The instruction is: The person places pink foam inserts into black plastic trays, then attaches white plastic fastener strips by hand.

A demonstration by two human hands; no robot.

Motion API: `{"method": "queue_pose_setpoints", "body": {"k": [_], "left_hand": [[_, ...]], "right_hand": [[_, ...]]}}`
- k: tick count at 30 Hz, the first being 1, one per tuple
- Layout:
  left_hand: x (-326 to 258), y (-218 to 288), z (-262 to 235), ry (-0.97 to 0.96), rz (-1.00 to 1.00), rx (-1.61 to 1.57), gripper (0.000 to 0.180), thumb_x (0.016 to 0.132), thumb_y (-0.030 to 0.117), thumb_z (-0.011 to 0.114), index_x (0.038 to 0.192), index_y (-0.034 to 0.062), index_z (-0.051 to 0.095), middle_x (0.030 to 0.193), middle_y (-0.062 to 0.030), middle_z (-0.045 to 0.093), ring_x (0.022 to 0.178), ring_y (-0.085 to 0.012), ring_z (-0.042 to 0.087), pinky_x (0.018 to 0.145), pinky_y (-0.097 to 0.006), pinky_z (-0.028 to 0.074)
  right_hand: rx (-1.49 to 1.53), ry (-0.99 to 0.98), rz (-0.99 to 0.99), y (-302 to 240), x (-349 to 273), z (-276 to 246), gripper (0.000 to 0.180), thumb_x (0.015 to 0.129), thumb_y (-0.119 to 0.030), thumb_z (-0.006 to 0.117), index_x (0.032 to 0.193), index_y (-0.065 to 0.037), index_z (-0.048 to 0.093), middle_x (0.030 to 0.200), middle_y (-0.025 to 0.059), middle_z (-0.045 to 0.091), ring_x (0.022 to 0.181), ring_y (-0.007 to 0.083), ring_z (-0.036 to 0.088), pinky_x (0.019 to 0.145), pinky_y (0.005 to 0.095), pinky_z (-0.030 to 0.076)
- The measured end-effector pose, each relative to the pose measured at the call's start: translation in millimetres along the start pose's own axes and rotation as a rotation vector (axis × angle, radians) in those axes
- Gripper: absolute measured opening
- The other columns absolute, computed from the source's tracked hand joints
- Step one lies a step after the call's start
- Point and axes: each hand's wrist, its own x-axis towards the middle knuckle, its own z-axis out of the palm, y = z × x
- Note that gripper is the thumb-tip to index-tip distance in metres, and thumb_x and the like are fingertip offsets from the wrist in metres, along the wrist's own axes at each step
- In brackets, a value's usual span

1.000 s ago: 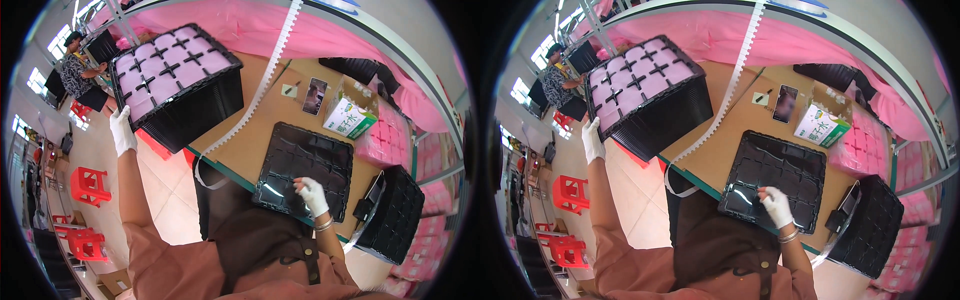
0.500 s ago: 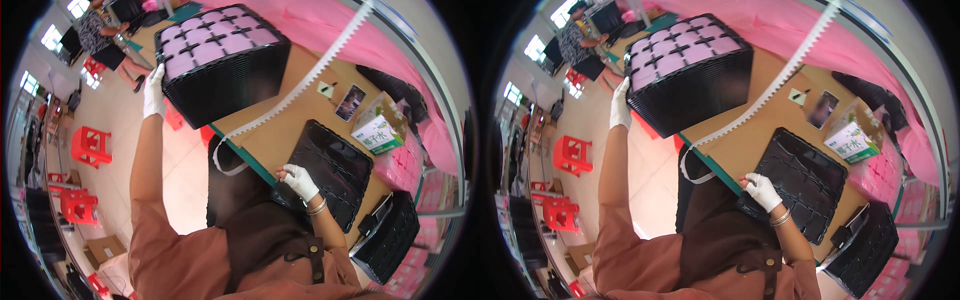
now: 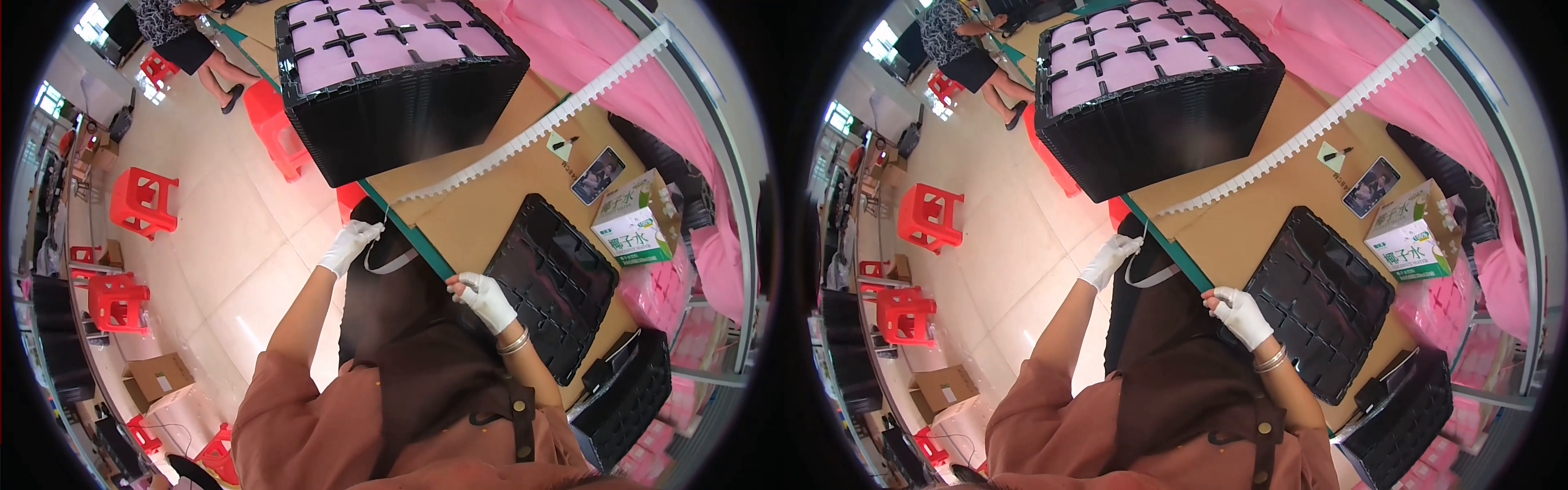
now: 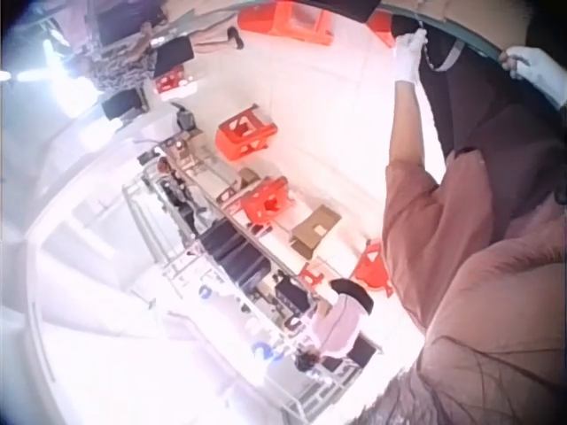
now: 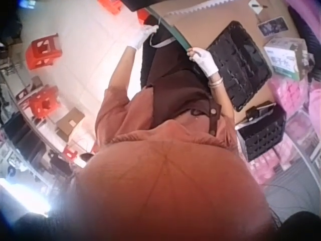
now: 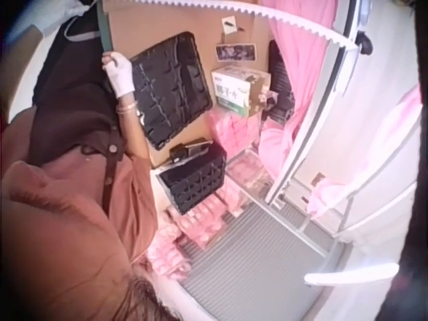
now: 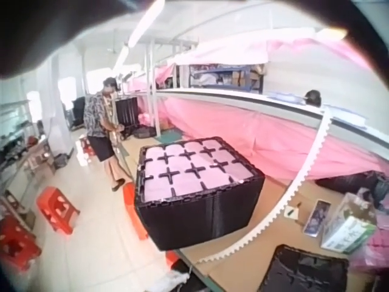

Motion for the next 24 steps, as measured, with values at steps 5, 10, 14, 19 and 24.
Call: {"method": "queue_pose_setpoints", "body": {"k": [5,10,14,19,24], "left_hand": [[-41.9,52.0,25.7,-0.387,-0.053,-0.941,0.046,0.094,0.038,0.054,0.111,-0.0048,0.054,0.106,-0.0152,0.059,0.095,-0.0233,0.060,0.084,-0.039,0.050],[-42.6,60.0,62.9,-0.430,-0.317,-0.965,0.058,0.095,0.050,0.044,0.115,-0.0040,0.051,0.105,-0.0134,0.059,0.089,-0.0217,0.060,0.069,-0.032,0.049],[-55.4,50.4,78.9,-0.604,-0.374,-0.891,0.030,0.094,0.037,0.054,0.107,0.0102,0.056,0.086,0.0034,0.055,0.067,-0.0058,0.049,0.056,-0.018,0.039],[-66.3,85.5,84.7,-0.345,-0.228,-1.250,0.014,0.095,0.023,0.056,0.102,0.0112,0.054,0.085,0.0026,0.051,0.070,-0.0069,0.050,0.058,-0.020,0.042],[-61.9,106.6,102.1,-0.208,-0.063,-1.294,0.014,0.096,0.022,0.054,0.102,0.0098,0.054,0.087,0.0010,0.051,0.074,-0.0079,0.050,0.063,-0.022,0.045]], "right_hand": [[0.050,0.015,-0.059,1.3,12.7,10.2,0.023,0.091,-0.015,0.057,0.106,0.002,0.062,0.085,0.0039,0.063,0.074,0.0095,0.058,0.070,0.0230,0.048],[0.153,0.185,-0.095,0.8,32.2,27.4,0.035,0.092,-0.017,0.056,0.121,0.004,0.052,0.100,0.0095,0.062,0.079,0.0137,0.061,0.071,0.0248,0.049],[0.213,0.127,-0.083,2.3,27.4,16.2,0.035,0.093,-0.020,0.055,0.120,0.003,0.052,0.107,0.0113,0.063,0.081,0.0131,0.060,0.071,0.0256,0.049],[0.162,0.262,-0.197,-5.9,10.2,11.9,0.045,0.091,-0.035,0.059,0.114,0.003,0.055,0.103,0.0095,0.066,0.086,0.0127,0.061,0.075,0.0235,0.046],[0.173,0.180,-0.203,-14.2,-3.6,25.3,0.033,0.086,-0.029,0.068,0.101,0.000,0.061,0.095,0.0027,0.063,0.088,0.0100,0.057,0.081,0.0241,0.044]]}}
